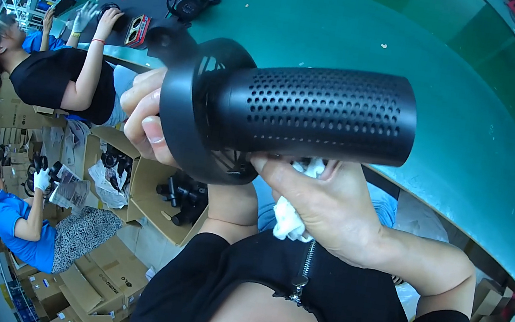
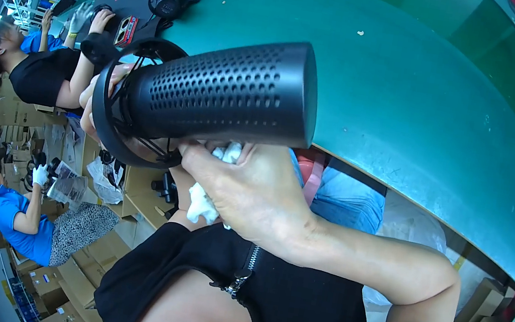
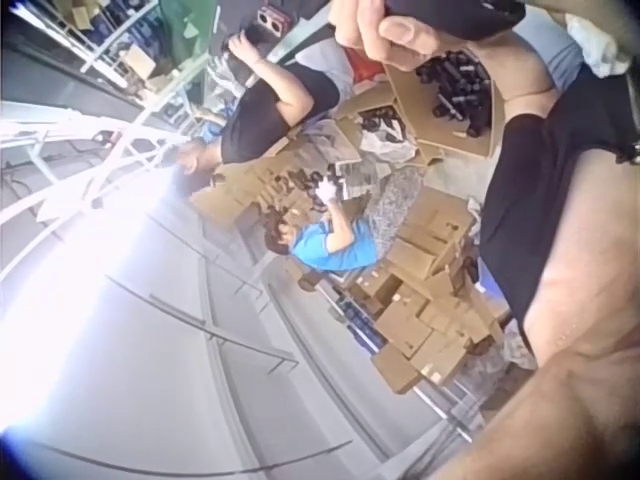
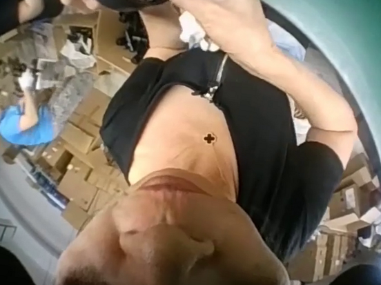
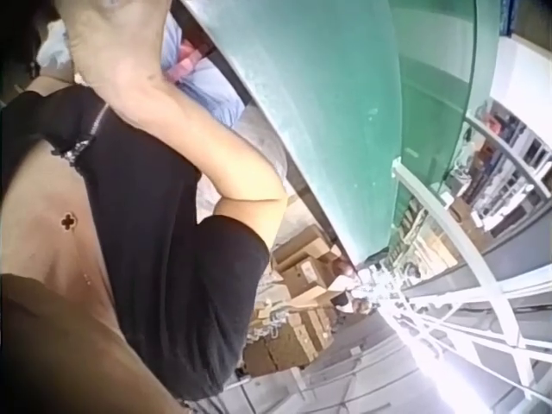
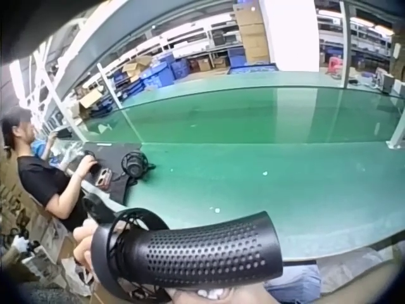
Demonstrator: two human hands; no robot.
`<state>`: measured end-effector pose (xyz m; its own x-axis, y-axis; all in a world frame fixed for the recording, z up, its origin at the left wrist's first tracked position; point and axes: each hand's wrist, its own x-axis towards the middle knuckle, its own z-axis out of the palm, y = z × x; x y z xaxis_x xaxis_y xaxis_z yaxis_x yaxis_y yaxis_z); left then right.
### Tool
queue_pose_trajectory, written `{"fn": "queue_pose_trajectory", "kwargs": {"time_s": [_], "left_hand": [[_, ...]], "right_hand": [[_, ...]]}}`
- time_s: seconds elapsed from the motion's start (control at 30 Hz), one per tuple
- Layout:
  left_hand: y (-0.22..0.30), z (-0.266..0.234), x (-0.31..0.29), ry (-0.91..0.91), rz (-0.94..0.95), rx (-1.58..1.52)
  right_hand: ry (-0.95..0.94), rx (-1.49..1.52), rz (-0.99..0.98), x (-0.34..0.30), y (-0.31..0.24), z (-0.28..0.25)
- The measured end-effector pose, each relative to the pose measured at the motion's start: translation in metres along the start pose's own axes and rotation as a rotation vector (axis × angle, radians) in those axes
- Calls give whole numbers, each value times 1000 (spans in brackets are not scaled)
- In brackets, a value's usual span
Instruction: Cleaning black cylindrical electronic components with a cloth and placing them into cardboard packaging trays.
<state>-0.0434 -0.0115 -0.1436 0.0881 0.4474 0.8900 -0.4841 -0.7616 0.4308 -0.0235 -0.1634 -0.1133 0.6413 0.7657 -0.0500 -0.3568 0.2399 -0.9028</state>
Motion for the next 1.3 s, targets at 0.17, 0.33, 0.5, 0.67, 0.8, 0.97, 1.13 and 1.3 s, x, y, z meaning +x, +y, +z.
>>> {"fn": "queue_pose_trajectory", "kwargs": {"time_s": [0.17, 0.33, 0.5, 0.67, 0.8, 0.97, 1.13, 1.3], "left_hand": [[-12, -3, -11, -19, -59, -31], [12, -11, -25, -299, -260, 116], [7, -3, -46, -118, -320, -51], [27, -12, -38, -96, -309, 124], [42, 5, -40, 137, -138, 52], [56, -26, -57, -29, -165, 231], [63, -51, -71, -137, -111, 318], [66, -78, -74, -130, 60, 215]], "right_hand": [[-14, 51, 251, 10, -18, -12], [30, -27, 192, 12, -1, -21], [-15, -161, -73, 20, 16, -27], [-94, -216, -134, 7, 15, -30], [-169, -239, -163, -5, 13, -35], [-247, -257, -183, -21, 23, -39], [-211, -52, -98, -39, 29, -25], [-131, -231, -212, -68, 35, -12]]}}
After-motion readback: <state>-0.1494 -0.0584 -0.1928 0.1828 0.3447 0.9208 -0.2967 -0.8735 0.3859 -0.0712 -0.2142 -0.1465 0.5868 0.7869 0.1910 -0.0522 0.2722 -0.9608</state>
